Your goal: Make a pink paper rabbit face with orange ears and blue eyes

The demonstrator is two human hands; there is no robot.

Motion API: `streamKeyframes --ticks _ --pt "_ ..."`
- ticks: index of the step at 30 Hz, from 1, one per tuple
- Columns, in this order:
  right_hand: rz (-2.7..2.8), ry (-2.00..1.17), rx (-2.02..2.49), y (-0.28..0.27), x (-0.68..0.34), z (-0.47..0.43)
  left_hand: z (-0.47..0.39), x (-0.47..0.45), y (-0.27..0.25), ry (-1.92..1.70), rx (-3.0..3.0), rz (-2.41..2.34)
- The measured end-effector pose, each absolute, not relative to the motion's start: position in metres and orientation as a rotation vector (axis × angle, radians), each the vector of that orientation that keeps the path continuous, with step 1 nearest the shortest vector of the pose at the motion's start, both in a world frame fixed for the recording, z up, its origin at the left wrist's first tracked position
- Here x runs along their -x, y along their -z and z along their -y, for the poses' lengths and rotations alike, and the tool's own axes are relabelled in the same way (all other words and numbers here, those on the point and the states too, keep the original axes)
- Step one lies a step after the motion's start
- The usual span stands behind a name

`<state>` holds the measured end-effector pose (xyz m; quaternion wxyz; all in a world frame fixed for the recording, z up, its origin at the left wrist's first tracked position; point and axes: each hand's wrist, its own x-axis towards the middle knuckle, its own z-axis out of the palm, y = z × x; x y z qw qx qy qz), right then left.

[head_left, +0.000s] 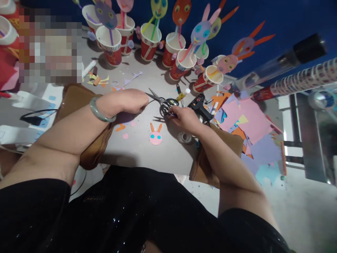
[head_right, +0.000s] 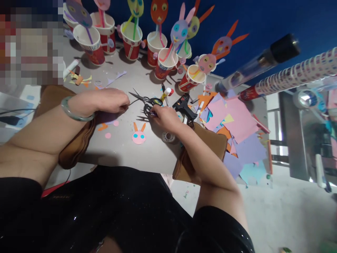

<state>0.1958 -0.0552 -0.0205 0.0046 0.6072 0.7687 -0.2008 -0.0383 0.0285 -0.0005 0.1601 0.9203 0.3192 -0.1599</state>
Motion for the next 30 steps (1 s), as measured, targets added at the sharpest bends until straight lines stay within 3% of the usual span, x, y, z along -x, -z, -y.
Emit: streamKeyframes --ticks 4,9,24,30 --pt "-2.568 1.032 -2.087 0.011 -0.218 0.051 -0.037 0.046 -0.006 0.443 -2.518 -1.007" --pt "-2.663 1.2 -2.212 -0.003 -0.222 0.044 -0.041 0.049 -0.009 0.417 -2.465 -0.988" --pt "-2.617 1.132 -2.095 0.009 -0.204 0.043 -0.042 0.045 -0.004 0.674 -2.515 -0.788" --pt "-2.272 0.843 -2.036 0.005 -0.239 0.074 -0.04 0.044 0.0 0.681 -2.591 -0.895"
